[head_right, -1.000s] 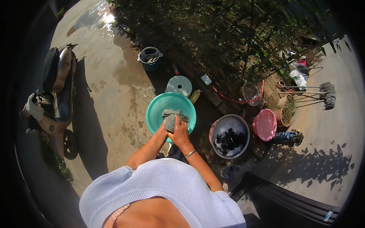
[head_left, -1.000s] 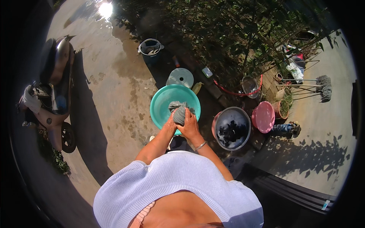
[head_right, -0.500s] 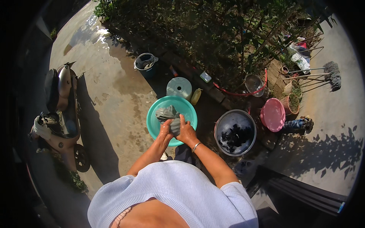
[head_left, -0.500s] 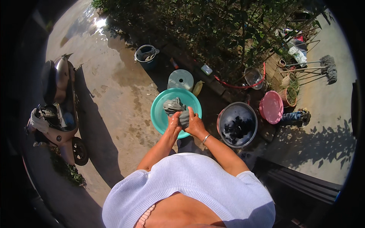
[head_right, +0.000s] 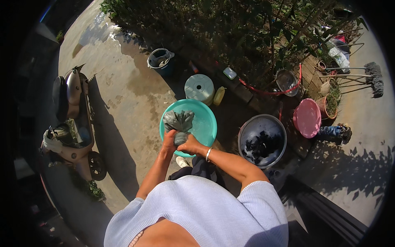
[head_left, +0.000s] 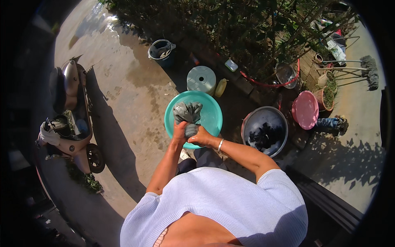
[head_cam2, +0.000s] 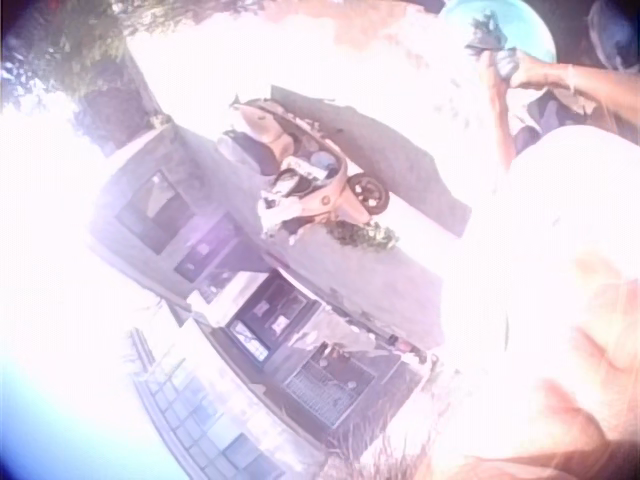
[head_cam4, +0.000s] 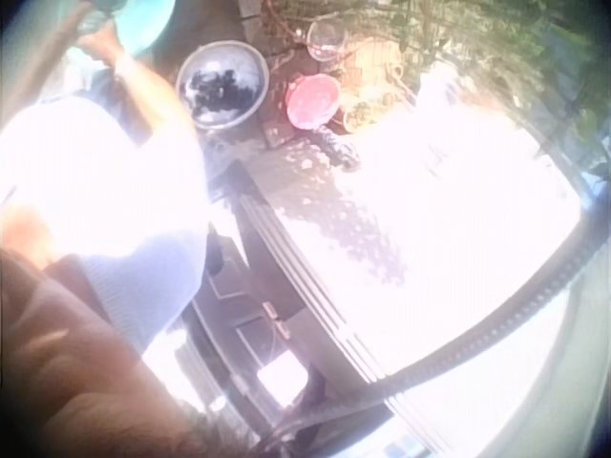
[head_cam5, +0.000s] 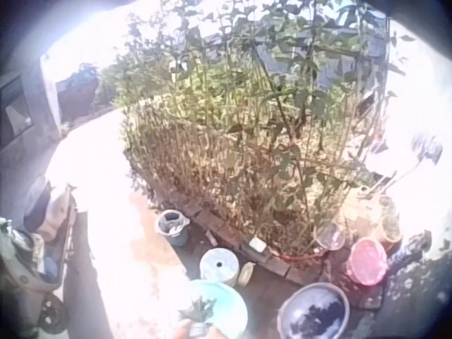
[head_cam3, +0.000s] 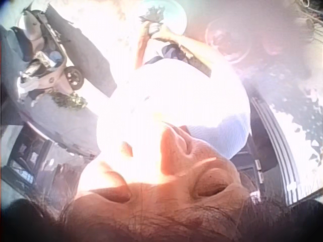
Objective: The person washes a grey shirt by hand in a green basin, rinses it, and hangs it on a clothesline using a hanger. They then wash a black garment in a metal basin and rinse it in a pink basin.
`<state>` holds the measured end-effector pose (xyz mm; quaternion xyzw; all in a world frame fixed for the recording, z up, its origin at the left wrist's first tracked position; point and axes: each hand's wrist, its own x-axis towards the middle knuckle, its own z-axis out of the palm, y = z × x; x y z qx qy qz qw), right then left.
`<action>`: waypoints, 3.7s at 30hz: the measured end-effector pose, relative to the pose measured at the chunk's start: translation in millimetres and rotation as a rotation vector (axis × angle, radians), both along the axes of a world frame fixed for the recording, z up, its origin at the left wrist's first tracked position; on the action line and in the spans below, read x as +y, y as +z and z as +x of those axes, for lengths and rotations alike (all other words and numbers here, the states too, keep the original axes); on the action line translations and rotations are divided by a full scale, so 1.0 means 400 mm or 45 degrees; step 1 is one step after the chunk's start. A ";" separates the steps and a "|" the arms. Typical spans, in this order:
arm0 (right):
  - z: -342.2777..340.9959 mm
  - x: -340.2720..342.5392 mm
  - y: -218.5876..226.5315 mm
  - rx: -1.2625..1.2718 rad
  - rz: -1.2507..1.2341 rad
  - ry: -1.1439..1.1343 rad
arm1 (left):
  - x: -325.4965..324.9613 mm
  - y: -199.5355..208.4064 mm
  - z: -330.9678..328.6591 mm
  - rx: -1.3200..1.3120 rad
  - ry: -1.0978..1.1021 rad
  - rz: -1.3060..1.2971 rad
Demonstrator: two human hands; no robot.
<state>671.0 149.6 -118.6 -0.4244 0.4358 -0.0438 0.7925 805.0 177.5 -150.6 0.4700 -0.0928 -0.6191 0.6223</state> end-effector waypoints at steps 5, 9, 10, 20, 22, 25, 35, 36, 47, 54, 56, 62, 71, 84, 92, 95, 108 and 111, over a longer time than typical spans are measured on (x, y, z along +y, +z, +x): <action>-0.036 -0.030 -0.027 -0.246 0.243 0.063 | 0.022 -0.011 0.034 0.113 -0.078 0.189; -0.077 -0.010 -0.188 -0.416 0.489 -0.569 | 0.052 0.012 0.032 0.366 -0.101 0.284; -0.076 -0.012 -0.185 -0.413 0.564 -0.790 | 0.057 0.036 0.026 0.450 -0.113 0.287; -0.023 -0.039 -0.121 -0.937 0.365 -0.904 | 0.046 0.099 0.005 0.574 -0.470 0.580; -0.032 -0.041 -0.139 -0.716 0.158 -0.878 | 0.021 0.157 0.014 0.412 -0.690 0.607; -0.001 -0.054 -0.053 -0.522 -0.016 -0.929 | -0.004 0.156 0.015 0.189 -0.906 0.410; 0.113 -0.029 0.025 0.413 -0.701 -1.119 | -0.034 0.101 0.083 -0.650 -1.268 0.174; 0.115 -0.020 0.021 0.476 -0.744 -1.157 | -0.032 0.106 0.092 -0.782 -1.307 0.131; 0.243 0.013 -0.004 1.037 -1.115 -1.434 | -0.050 0.125 0.257 -1.472 -1.331 -0.408; 0.343 0.005 0.116 1.147 -1.095 -1.838 | -0.299 0.152 0.744 -1.390 -0.972 -0.749; 0.356 -0.038 0.110 1.546 -1.553 -1.353 | -0.380 0.147 0.944 -1.463 -0.850 -0.716; 0.737 -0.413 0.128 1.321 -1.671 -0.738 | -0.443 0.112 1.654 -1.418 -0.078 0.101; 1.487 -1.068 0.115 0.538 -1.971 -0.533 | -0.363 0.255 2.273 -0.960 0.947 0.527; 2.496 -1.813 0.255 0.541 -2.214 -0.567 | -0.867 0.118 3.177 -0.943 1.075 0.495; 3.045 -2.258 0.131 0.690 -2.175 -0.736 | -1.346 0.060 3.750 -1.066 0.983 0.319; 3.295 -2.465 0.055 0.716 -2.159 -0.704 | -1.478 0.026 3.999 -1.316 0.928 0.530; 4.688 -3.258 0.188 -0.354 -1.665 -0.706 | -2.087 0.081 4.934 -1.591 0.876 0.822; 5.010 -3.441 0.180 -0.347 -1.603 -0.697 | -2.276 -0.026 5.172 -1.542 0.864 0.873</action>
